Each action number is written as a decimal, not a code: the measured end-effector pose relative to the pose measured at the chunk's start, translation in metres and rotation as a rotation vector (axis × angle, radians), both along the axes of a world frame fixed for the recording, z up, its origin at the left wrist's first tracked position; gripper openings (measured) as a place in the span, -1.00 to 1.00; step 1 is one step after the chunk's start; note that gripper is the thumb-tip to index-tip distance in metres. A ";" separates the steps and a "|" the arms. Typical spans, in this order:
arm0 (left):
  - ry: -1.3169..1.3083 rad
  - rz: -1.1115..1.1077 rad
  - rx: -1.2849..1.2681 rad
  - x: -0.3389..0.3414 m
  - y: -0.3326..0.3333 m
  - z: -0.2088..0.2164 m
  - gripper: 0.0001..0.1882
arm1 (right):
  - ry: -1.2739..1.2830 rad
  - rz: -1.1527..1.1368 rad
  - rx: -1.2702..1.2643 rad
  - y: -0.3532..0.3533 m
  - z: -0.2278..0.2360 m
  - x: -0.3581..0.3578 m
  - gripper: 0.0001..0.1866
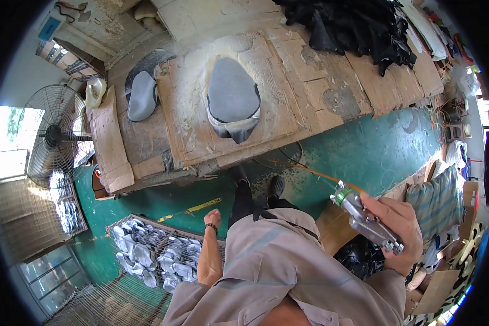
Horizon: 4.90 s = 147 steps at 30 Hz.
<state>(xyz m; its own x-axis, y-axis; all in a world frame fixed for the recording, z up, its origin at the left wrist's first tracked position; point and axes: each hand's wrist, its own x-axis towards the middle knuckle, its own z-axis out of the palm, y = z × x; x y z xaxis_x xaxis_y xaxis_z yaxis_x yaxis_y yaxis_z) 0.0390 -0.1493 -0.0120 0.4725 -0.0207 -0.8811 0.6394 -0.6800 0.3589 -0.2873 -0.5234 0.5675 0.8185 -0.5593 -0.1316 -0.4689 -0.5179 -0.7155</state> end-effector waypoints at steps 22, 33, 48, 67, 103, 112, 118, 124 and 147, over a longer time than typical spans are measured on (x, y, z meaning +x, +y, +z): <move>-1.187 -0.544 -0.559 0.067 -0.290 0.198 -0.64 | -0.139 -0.118 -0.159 0.016 -0.012 -0.039 -0.36; -1.550 -1.019 -0.442 0.112 -0.372 0.234 -0.73 | -0.024 -0.202 -0.128 0.023 -0.021 -0.065 -0.24; -1.605 -0.867 -0.566 0.105 -0.351 0.250 -0.88 | -0.071 -0.281 0.061 0.032 -0.016 -0.016 -0.40; -1.502 -0.916 -0.506 0.209 -0.231 0.367 -0.81 | -0.023 -0.314 0.168 0.011 -0.126 0.214 -0.42; -1.108 -0.199 0.099 0.621 -0.171 0.120 -0.36 | 0.099 -0.471 0.194 0.051 -0.135 0.288 -0.48; -1.451 -0.316 -0.421 0.373 -0.235 0.165 -0.63 | 0.025 -0.380 0.084 0.043 -0.089 0.232 -0.41; -0.935 -0.454 -0.638 0.170 -0.223 0.155 -0.75 | -0.064 -0.363 0.005 0.028 -0.040 0.183 -0.35; -0.927 -0.670 -0.388 0.109 -0.110 0.059 -0.79 | -0.009 -0.380 -0.017 0.025 -0.010 0.127 -0.42; -0.072 -0.253 0.006 0.035 0.051 -0.022 -0.73 | 0.020 -0.418 -0.237 0.090 0.012 0.123 -0.42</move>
<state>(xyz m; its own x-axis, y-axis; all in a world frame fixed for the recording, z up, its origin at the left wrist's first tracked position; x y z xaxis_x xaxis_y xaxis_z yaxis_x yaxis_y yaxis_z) 0.0743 -0.0983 -0.0343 0.5144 -0.1412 -0.8458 0.4218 -0.8171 0.3930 -0.1641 -0.4335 0.5796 0.5161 -0.8562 0.0264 -0.6838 -0.4303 -0.5892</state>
